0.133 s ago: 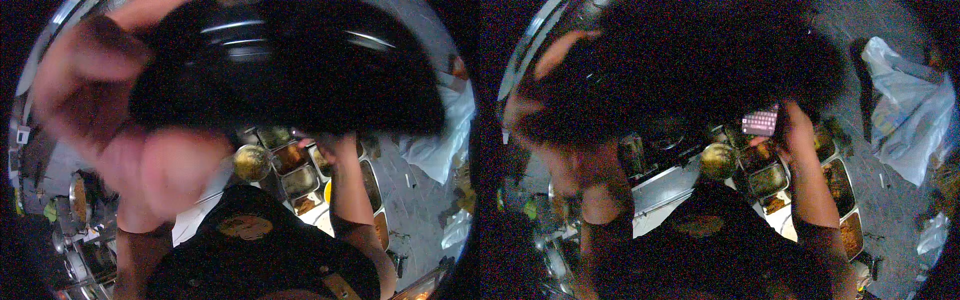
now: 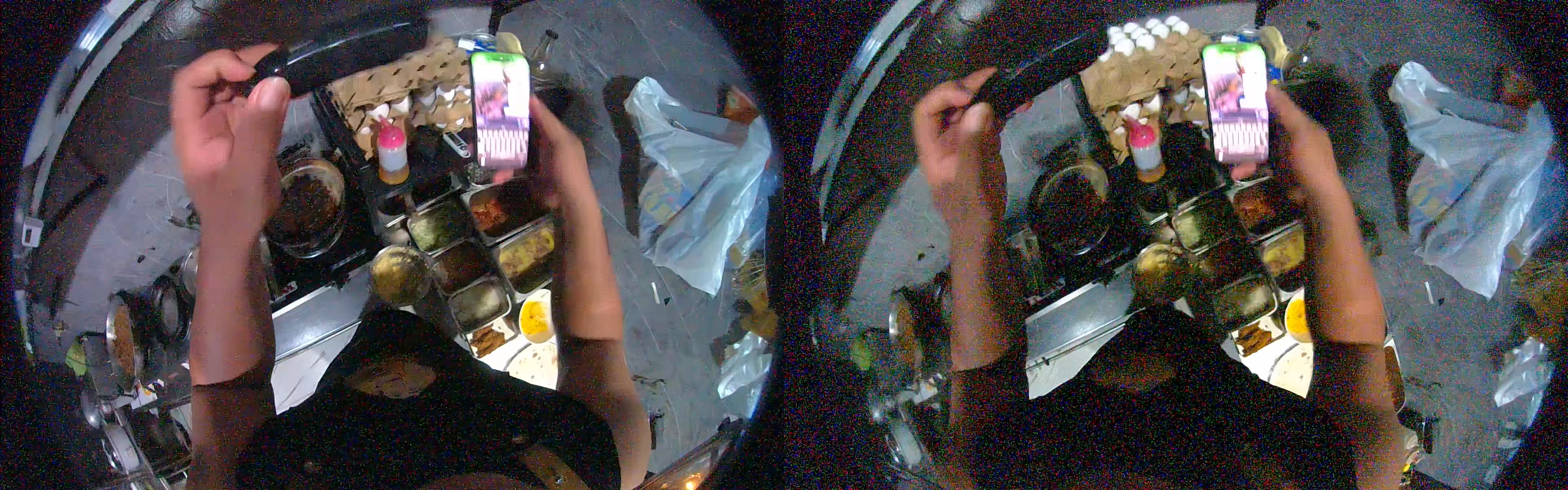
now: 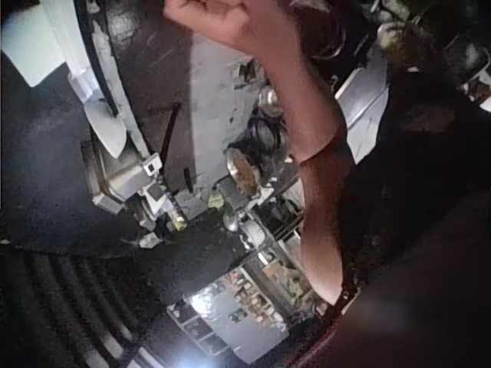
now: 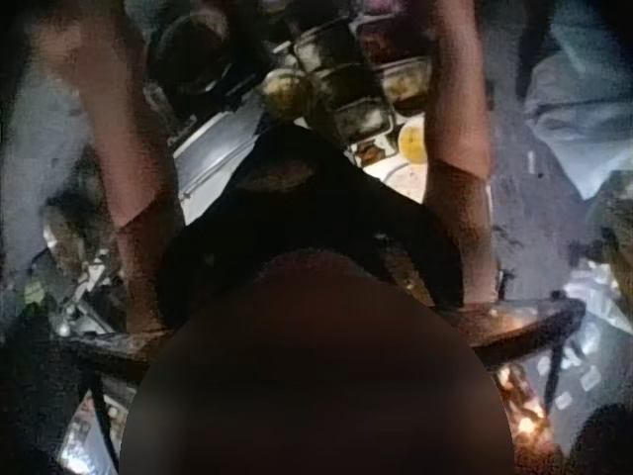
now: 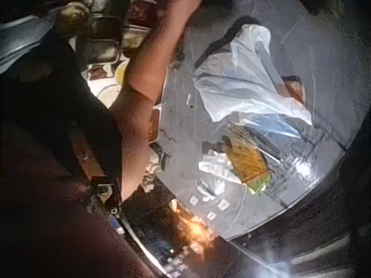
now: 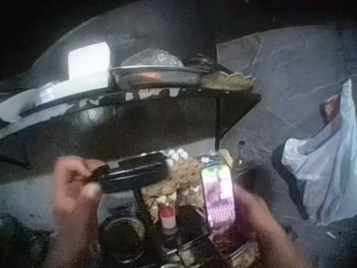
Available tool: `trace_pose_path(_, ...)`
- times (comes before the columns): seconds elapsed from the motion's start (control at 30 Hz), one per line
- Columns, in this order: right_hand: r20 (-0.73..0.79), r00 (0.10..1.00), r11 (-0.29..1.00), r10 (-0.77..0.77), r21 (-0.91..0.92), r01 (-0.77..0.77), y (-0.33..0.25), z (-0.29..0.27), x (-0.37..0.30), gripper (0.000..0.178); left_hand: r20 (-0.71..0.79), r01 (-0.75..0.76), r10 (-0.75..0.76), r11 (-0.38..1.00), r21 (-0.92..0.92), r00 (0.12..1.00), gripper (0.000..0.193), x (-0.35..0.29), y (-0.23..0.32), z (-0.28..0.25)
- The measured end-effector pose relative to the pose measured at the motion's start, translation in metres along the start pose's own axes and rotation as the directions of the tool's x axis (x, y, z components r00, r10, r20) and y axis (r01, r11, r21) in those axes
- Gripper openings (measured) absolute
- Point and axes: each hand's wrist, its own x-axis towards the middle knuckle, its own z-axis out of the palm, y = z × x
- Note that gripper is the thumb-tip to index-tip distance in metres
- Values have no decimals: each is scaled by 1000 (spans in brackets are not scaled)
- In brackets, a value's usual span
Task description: The person assembles a bento box by placing rice and cooked meat into compartments using tongs. They then prepare a wrap by spreading a yellow mixture onto a tortilla and adding shredded lettuce.
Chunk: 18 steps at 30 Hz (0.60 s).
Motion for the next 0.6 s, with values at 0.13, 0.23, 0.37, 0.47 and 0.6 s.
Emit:
trace_pose_path(0.13,191,980,876,-57,-461,140,-74,2,105,56,-92,262,-255,962,79,963,28,-4,-77,-45)
trace_pose_path(0.23,235,972,628,-10,-755,189,-105,11,161,45,-120,310,-303,950,36,945,24,-29,-87,-38)
trace_pose_path(0.37,122,984,394,133,-917,60,-133,11,225,51,-96,333,-322,929,158,942,21,-30,-85,-31)
trace_pose_path(0.47,164,968,225,192,-967,119,-122,65,225,59,-146,419,-397,892,169,906,20,-47,-77,-60)
trace_pose_path(0.6,84,973,116,213,-991,60,-115,57,256,64,-151,412,-387,890,198,909,19,-48,-76,-67)
